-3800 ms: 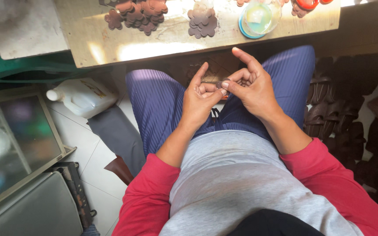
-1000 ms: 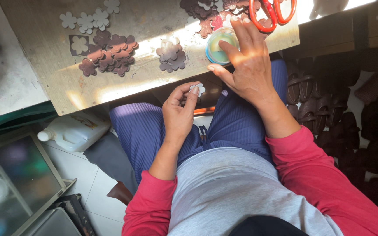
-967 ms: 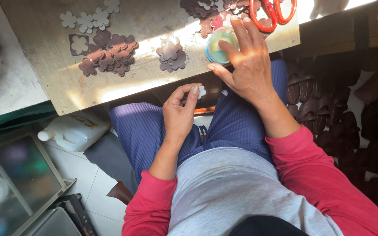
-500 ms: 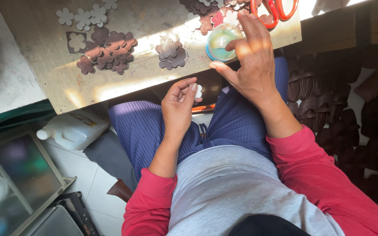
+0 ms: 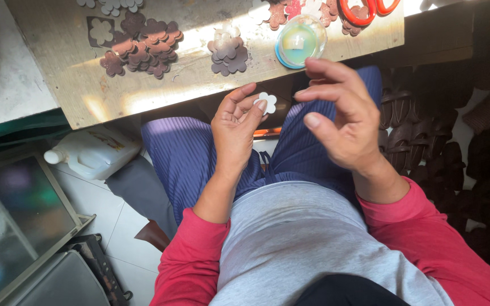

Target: The person sits cross-legged on the floor and repeatedly picks up small flower-shaped pieces, applies a substance from a small container, and joins them together by hand. The person handles the pieces one at a time, alternating between dark and light colored pieces, and places the assembled units on the wooden work surface.

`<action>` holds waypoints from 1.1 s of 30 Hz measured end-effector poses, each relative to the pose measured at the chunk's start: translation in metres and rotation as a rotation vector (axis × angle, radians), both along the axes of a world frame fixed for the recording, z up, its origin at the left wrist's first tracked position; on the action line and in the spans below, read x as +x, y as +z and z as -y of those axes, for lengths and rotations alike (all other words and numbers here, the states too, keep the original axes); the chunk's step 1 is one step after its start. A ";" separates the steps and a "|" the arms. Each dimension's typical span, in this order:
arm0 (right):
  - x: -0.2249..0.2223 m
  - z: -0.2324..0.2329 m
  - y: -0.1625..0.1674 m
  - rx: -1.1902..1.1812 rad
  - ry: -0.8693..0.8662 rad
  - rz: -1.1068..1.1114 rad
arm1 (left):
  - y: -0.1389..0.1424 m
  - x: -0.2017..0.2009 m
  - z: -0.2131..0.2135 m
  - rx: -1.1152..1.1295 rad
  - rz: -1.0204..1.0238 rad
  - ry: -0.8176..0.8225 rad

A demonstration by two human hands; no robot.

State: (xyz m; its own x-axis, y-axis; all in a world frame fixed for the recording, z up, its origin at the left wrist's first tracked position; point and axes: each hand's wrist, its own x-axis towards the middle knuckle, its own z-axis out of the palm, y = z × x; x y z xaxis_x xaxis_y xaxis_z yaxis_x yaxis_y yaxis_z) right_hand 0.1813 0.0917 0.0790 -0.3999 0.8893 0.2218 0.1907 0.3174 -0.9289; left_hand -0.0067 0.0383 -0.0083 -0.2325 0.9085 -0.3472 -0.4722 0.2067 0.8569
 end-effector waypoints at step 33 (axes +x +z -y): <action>-0.030 0.013 -0.036 0.510 0.061 0.493 | -0.006 0.005 0.012 -0.017 0.165 0.032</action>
State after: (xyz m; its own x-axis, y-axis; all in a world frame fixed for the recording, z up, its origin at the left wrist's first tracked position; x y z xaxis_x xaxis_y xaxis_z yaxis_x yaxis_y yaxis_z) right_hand 0.1513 0.0788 0.0435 -0.6067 0.6957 0.3845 0.5184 0.7130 -0.4721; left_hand -0.0021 0.0267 -0.0142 -0.2004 0.8953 -0.3979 -0.6125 0.2024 0.7641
